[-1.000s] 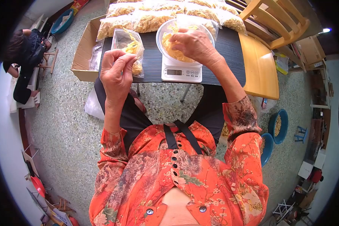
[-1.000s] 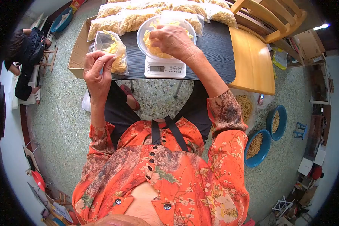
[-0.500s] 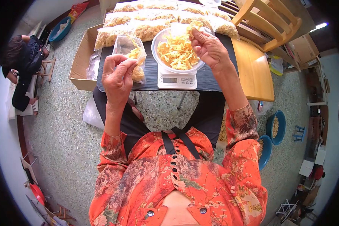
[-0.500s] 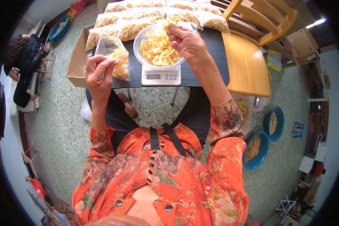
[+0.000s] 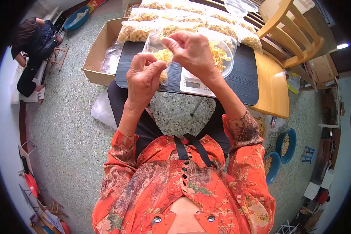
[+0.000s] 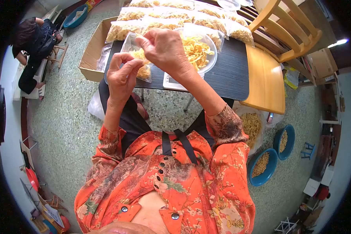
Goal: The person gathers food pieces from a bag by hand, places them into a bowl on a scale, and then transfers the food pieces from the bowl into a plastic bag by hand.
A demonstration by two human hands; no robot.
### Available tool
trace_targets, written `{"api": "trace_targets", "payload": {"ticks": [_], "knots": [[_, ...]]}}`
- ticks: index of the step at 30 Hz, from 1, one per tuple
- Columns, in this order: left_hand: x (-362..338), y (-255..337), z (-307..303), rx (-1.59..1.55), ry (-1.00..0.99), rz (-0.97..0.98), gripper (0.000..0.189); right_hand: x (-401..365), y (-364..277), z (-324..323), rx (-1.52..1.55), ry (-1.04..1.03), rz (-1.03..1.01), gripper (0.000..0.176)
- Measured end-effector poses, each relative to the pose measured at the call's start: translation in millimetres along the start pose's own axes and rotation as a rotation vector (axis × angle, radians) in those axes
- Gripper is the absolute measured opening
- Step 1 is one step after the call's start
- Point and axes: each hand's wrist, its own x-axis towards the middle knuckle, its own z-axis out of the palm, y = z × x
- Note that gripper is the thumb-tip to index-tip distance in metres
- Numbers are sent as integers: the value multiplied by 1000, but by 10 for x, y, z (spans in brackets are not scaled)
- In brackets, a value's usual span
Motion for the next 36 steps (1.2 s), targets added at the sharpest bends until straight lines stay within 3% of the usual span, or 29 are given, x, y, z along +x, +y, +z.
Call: {"api": "trace_targets", "payload": {"ticks": [5, 10, 12, 16, 19, 27, 34, 36], "knots": [[-54, -15, -68, -28, -8, -36, 17, -103, 111, -231, -113, 246, -275, 11], [-125, -74, -126, -49, 7, -109, 16, -187, 587, -787, -232, 73, -87, 14], [-132, -63, -114, -55, -10, -130, 16, -227, 661, -885, -412, -163, -24, 17], [-125, -19, -94, -44, -29, -139, 16, -270, 691, -790, -435, -227, -100, 23], [-117, 5, -86, -43, -46, -125, 15, -253, 701, -671, -517, -239, -179, 27], [-67, 49, -79, 10, -84, -99, 14, -131, 645, -448, -794, -366, -53, 26], [-35, 36, -31, 23, -61, -37, 14, -114, 881, -408, -816, -328, -159, 17], [-36, 32, -19, 21, -63, -42, 14, -113, 949, -462, -705, -226, -205, 14]]}}
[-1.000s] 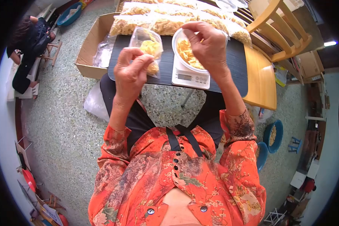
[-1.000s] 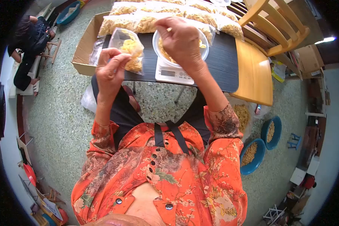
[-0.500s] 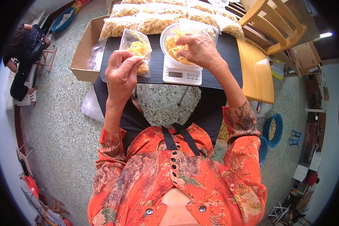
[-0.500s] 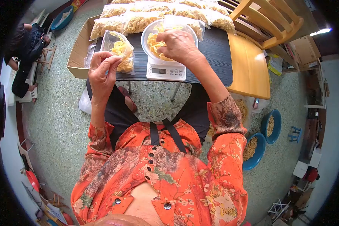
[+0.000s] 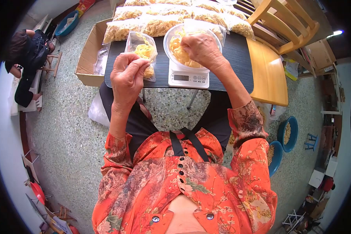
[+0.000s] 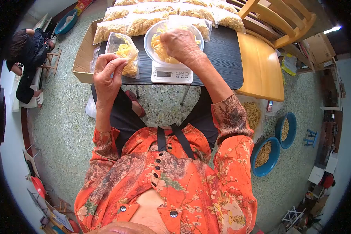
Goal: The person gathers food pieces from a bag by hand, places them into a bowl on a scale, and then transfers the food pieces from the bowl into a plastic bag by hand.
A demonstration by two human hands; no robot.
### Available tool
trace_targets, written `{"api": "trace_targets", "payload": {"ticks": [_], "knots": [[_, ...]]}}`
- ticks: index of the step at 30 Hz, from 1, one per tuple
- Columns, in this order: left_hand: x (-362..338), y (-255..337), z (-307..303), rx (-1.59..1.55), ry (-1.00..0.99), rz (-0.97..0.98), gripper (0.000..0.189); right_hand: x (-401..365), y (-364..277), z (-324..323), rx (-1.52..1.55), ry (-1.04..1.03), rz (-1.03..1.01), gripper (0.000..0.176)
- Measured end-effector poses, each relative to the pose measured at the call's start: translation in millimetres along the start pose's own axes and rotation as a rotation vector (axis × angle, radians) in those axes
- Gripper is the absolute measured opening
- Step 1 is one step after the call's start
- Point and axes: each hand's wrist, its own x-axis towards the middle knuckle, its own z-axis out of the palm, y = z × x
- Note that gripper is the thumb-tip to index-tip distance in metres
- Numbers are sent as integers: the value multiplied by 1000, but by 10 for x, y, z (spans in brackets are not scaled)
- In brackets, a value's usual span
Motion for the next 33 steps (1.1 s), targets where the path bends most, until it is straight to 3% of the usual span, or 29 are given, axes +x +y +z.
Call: {"api": "trace_targets", "payload": {"ticks": [5, 7, 13, 15, 16, 20, 25, 33], "knots": [[-3, 15, 1, -11, -26, -35, 15, -93, 86, -209, 349, 137, 107, 12], [6, 14, 13, -9, -25, -32, 15, -142, 138, -229, 577, 137, 319, 13], [23, 21, 39, 0, -28, -2, 13, -207, 186, -215, 239, 56, 233, 22], [21, 27, 34, 22, -12, 13, 13, -255, 170, -222, 183, 176, -17, 25], [25, 30, 26, 13, -9, 20, 13, -279, 99, -369, 270, -1, 38, 33], [21, 14, 19, 14, -25, 7, 14, -332, 107, -454, 240, -163, -96, 46], [35, 18, 45, 8, -14, 17, 14, -242, 88, -359, 197, -275, -74, 44], [25, -4, 21, 7, -11, 9, 14, -196, 70, -175, 137, -177, -102, 17]]}}
